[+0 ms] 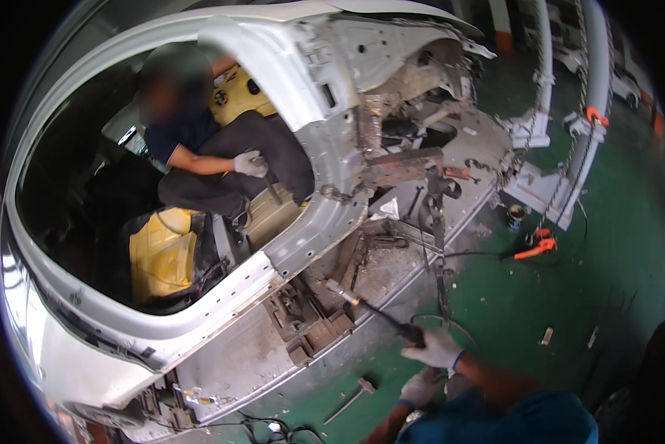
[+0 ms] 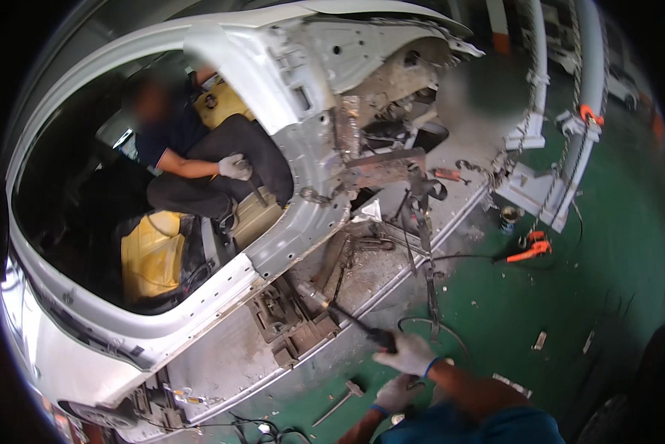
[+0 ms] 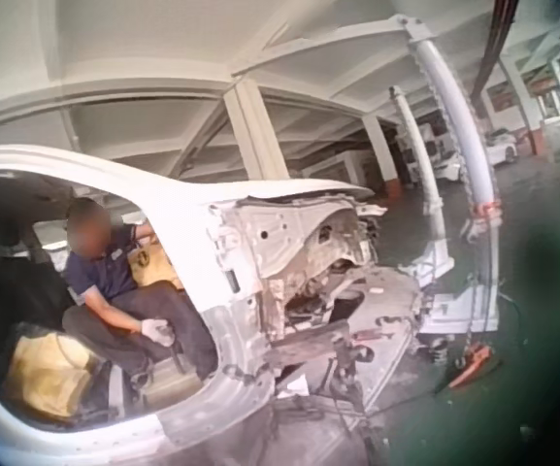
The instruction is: The person positions a metal bar against the front frame of a white car and welds it in place. They then use a welding torch to cut or grind along the car's frame rail, producing sparks.
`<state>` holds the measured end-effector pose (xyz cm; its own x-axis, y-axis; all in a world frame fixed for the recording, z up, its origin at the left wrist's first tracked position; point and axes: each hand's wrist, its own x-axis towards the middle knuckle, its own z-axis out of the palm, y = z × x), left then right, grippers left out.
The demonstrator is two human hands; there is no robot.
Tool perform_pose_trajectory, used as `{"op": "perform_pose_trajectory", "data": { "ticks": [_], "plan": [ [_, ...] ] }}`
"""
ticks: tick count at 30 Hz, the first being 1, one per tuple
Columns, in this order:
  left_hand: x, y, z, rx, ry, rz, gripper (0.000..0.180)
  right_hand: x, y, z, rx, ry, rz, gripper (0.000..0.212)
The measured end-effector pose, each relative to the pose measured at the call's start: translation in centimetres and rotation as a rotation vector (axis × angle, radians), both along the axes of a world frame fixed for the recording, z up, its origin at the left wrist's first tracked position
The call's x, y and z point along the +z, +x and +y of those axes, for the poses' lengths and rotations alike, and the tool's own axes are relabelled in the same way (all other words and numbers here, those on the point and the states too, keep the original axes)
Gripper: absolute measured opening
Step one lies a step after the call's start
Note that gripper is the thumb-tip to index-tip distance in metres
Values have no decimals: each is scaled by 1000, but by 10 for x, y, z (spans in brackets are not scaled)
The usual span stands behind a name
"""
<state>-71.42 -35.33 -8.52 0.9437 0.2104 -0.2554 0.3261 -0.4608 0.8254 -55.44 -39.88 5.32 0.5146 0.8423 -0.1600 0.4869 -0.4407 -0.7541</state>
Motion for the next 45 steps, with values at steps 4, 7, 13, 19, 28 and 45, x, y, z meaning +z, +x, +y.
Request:
{"op": "perform_pose_trajectory", "data": {
  "ticks": [4, 7, 13, 19, 28, 45],
  "plan": [
    [31, 14, 53, 62, -125, 147, 59, -10, 62, -53, -163, 177, 115, 54],
    [63, 49, 95, 121, -41, 192, 56, -23, 102, -59, -162, 336, 379, 42],
    [116, 147, 132, 388, -10, -48, 47, -60, 177, -29, -184, 195, 810, 45],
    [126, 163, 136, 518, -29, 0, 45, -77, 240, -7, -104, 235, 455, 51],
    [104, 170, 183, 724, -95, -28, 39, -47, 297, -25, -360, 347, 580, 40],
    [210, 468, 189, 528, 440, -410, 32, -70, 568, -10, -386, 290, 401, 52]
  ]
}}
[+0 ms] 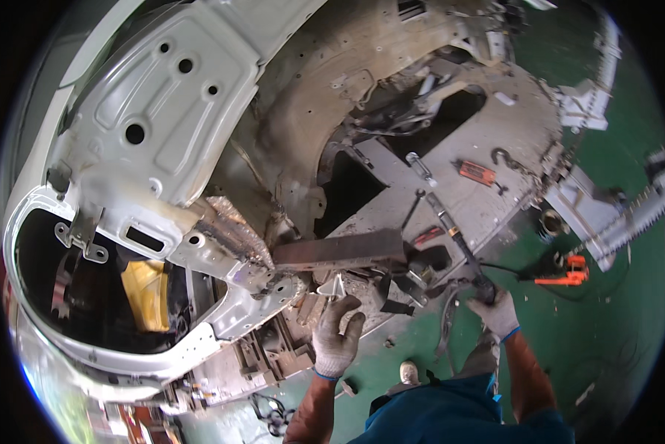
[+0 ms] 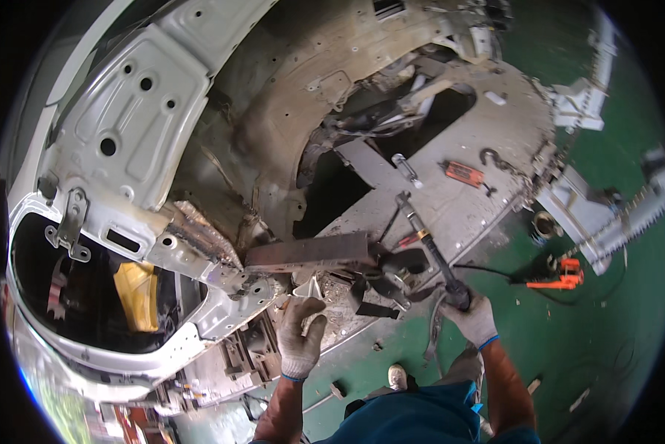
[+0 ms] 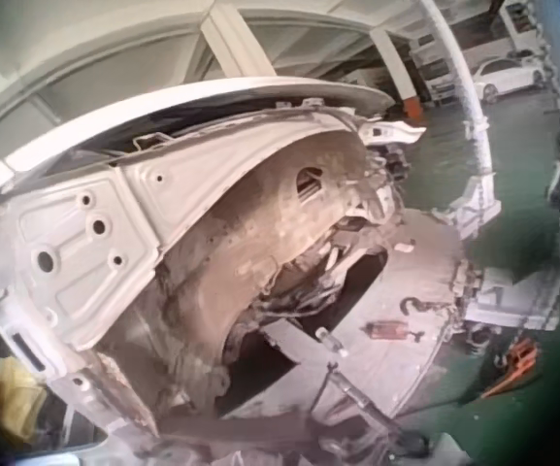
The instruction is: The person positions a metal bar against the front frame of a white car and welds it in place. They then use a welding torch to cut or grind along the car's frame rail, producing sparks.
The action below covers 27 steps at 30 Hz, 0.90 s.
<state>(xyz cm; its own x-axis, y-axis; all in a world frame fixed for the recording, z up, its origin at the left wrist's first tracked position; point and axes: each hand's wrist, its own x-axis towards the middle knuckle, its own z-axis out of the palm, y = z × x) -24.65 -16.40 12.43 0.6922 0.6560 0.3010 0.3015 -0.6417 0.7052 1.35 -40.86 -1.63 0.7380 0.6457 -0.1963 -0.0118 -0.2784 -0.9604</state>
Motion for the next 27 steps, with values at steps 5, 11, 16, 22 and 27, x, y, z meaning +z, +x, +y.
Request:
{"op": "perform_pose_trajectory", "data": {
  "ticks": [5, 11, 16, 22, 27],
  "plan": [
    [24, 115, -6, 172, 407, -53, 36, -16, 91, 55, 413, -34, 14, 70],
    [17, 196, 16, 234, 630, 105, 30, 24, 159, 112, 814, 61, -106, 69],
    [28, 199, 15, 265, 559, 209, 32, 35, 161, 166, 946, 267, -147, 62],
    [37, 231, 9, 459, 406, 420, 39, 35, 163, 197, 1064, -22, 262, 59],
    [38, 237, 10, 494, 366, 442, 39, 55, 187, 200, 1164, -195, 607, 40]
  ]
}}
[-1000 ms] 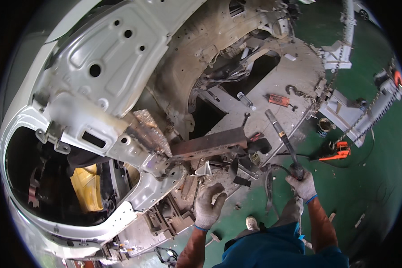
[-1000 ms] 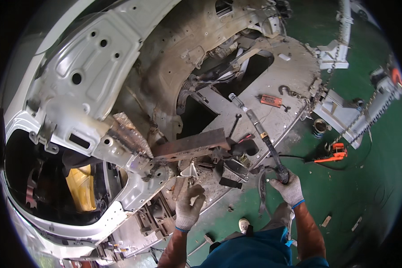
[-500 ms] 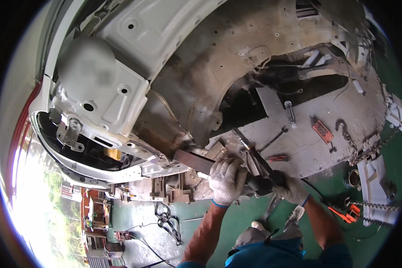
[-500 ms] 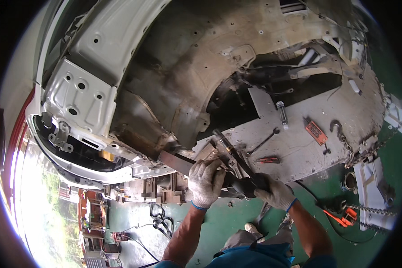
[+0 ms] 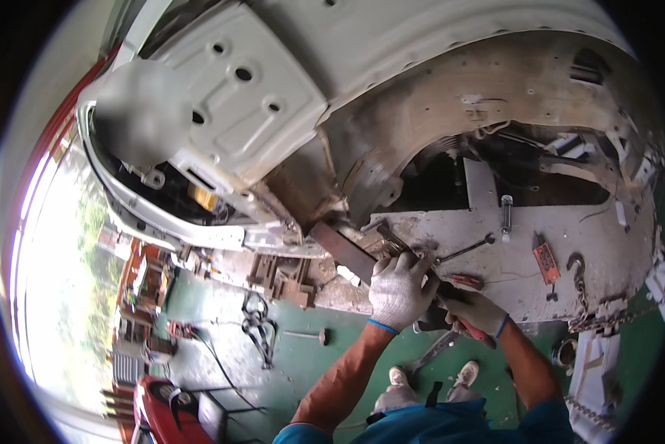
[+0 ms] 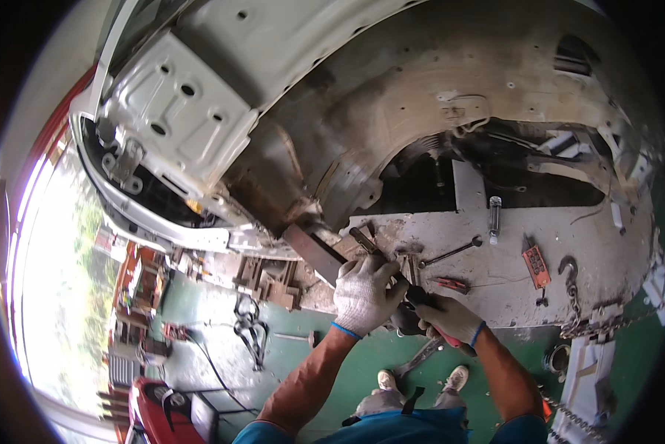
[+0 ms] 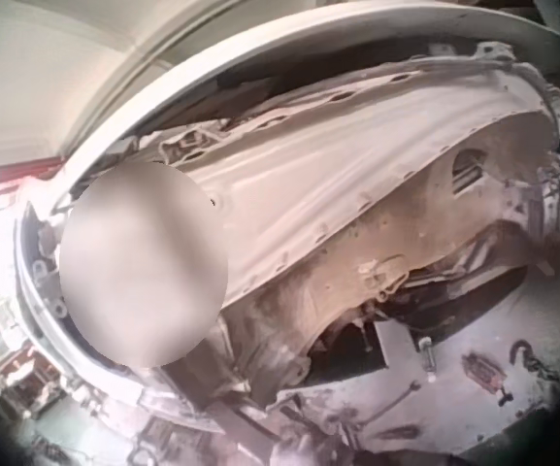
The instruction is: The person positions a metal bar against the front frame of a white car and welds it in place. They then use a welding torch to cut or grind along the car's frame rail, producing sparks.
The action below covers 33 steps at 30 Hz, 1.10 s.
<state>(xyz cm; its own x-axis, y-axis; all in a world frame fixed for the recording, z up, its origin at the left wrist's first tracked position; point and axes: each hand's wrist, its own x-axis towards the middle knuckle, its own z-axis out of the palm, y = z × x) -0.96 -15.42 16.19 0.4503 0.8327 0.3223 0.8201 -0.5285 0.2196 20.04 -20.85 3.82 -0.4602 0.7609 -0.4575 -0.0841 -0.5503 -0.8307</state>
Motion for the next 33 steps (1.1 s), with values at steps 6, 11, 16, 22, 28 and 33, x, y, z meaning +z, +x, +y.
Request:
{"op": "perform_pose_trajectory", "data": {
  "ticks": [6, 11, 16, 22, 28, 33],
  "plan": [
    [-7, -2, -1, 44, 75, -126, 30, 6, 13, -16, 32, -55, 294, 30],
    [-16, -3, 0, 50, 150, -151, 28, 6, -21, 7, 16, 150, -75, 36],
    [-16, -6, 2, -7, 162, -154, 28, 0, -45, 28, 125, 485, -431, 50],
    [-20, -6, 5, 17, 196, -162, 24, -13, -46, 50, 322, 1159, -828, 43],
    [-19, -5, 6, 36, 192, -167, 23, 4, -45, 51, 175, 980, -888, 36],
    [-18, -4, 7, 32, 207, -144, 24, 6, -61, 51, 318, 1209, -1049, 38]
  ]
}}
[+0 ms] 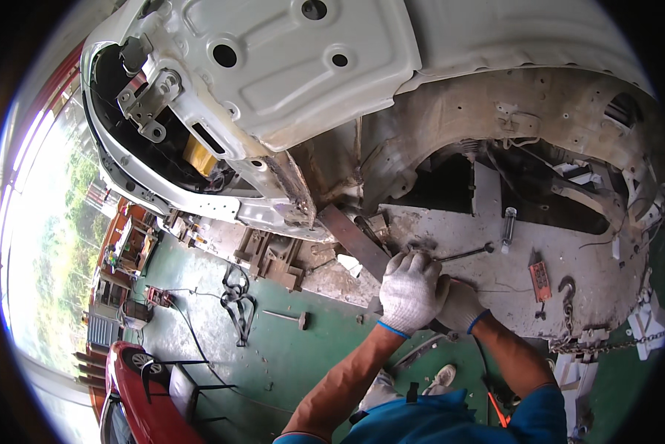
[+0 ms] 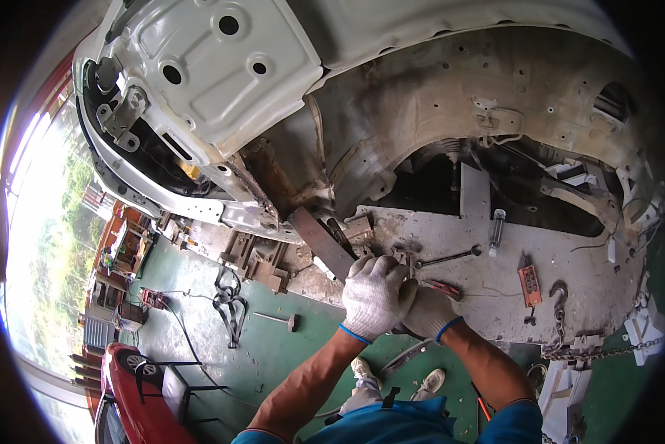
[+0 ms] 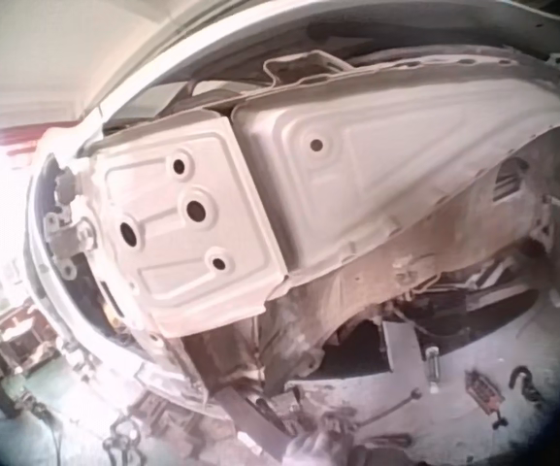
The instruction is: The person positions a metal bar against the front frame of a white car and welds it in place. They then use a welding torch to cut or grind along the car's frame rail, producing sparks.
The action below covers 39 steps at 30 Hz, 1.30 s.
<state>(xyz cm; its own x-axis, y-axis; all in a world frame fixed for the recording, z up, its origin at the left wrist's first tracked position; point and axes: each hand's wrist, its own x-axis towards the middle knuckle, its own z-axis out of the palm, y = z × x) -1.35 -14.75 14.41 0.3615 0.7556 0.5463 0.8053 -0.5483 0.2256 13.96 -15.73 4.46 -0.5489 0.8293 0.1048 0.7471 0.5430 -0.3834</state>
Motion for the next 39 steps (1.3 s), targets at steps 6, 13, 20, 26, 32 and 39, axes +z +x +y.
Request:
{"op": "perform_pose_trajectory", "data": {
  "ticks": [6, 13, 20, 26, 32, 39],
  "plan": [
    [-1, -1, -1, 5, -13, -2, 22, -9, -9, -4, -74, 227, 2, 38],
    [-1, 0, 1, 10, -19, 13, 21, -7, -11, -3, -138, 6, -40, 41],
    [1, -1, -2, 18, -158, 86, 26, -2, -11, -5, -111, 19, -83, 41],
    [-1, 0, 0, 3, -40, 28, 22, 0, -15, -4, -156, -41, -68, 42],
    [-1, 0, 0, 1, -44, 21, 22, 1, -14, -4, -146, -16, -47, 43],
    [-2, 0, 1, 0, -37, 16, 21, -2, -16, -5, -138, 54, -124, 39]
  ]
}}
